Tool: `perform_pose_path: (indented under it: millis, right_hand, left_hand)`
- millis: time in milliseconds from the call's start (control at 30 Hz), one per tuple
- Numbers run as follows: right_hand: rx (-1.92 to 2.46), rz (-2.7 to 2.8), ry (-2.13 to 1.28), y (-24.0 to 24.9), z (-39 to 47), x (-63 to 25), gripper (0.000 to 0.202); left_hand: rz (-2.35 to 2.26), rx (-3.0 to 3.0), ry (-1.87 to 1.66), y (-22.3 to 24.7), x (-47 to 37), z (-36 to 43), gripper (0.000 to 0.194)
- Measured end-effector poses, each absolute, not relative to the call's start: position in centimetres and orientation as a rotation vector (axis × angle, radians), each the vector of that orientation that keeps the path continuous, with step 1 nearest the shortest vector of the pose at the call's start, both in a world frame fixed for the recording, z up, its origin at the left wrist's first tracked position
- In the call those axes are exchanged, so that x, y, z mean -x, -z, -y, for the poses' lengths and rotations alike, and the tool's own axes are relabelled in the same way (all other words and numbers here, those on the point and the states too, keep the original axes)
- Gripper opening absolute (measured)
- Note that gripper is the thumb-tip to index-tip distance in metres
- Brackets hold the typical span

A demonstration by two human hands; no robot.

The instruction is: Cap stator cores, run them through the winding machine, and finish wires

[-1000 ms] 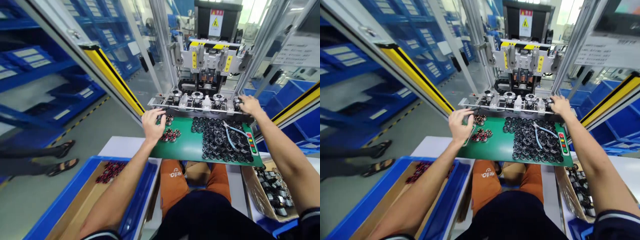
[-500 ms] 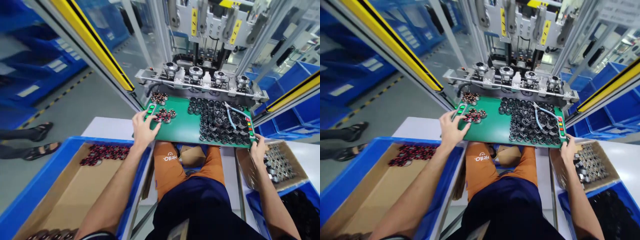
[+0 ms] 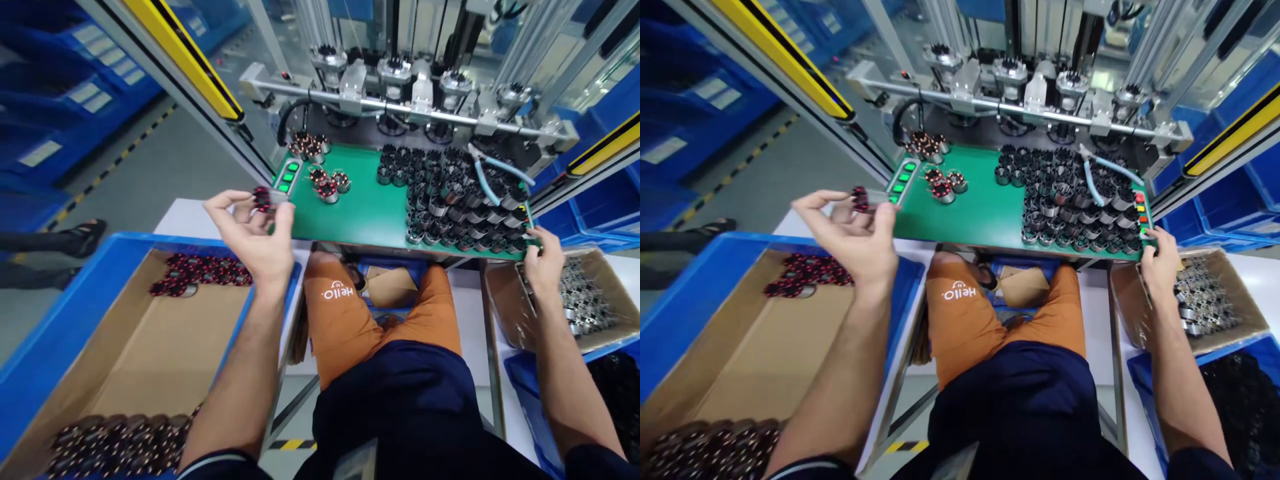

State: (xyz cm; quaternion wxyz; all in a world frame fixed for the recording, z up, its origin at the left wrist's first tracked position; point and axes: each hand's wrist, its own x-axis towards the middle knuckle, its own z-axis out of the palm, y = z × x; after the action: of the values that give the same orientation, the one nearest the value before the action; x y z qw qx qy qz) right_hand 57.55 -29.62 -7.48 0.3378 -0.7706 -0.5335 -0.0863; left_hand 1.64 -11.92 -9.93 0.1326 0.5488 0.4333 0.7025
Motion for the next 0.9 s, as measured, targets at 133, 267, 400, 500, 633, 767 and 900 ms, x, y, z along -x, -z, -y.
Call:
perform_pose_path:
  millis: [133,267,400,500,633,767,900]
  right_hand:
    - [1.773,1.204,0.466,6.3,33.1,-52.0,0.046]
    - [1.618,1.181,-0.119,5.6,36.6,-41.4,0.025]
    - [1.228,1.208,-1.239,4.1,35.8,-34.0,0.047]
    - [1.069,1.134,-1.440,2.7,34.2,-33.0,0.043]
    - [1.133,1.104,-1.432,1.3,33.4,-33.9,0.038]
    - [1.195,1.102,-1.400,0.8,33.1,-34.3,0.036]
    - [1.234,1.103,-1.400,0.8,32.5,-33.8,0.038]
  left_hand:
    - [-0.995,-1.730,-1.767,7.7,-5.8,20.9,0.085]
    - [-0.739,-1.882,-1.324,6.1,-9.0,26.4,0.096]
    - [-0.547,-1.916,-1.124,5.5,-10.8,27.4,0.097]
    - [-0.512,-1.896,-1.122,5.5,-11.4,27.3,0.093]
    - [-0.625,-1.902,-1.278,5.8,-10.7,27.2,0.071]
    - [-0.640,-2.144,-1.373,5.5,-9.2,27.1,0.047]
    - [-0.647,-2.336,-1.431,4.8,-8.5,26.7,0.025]
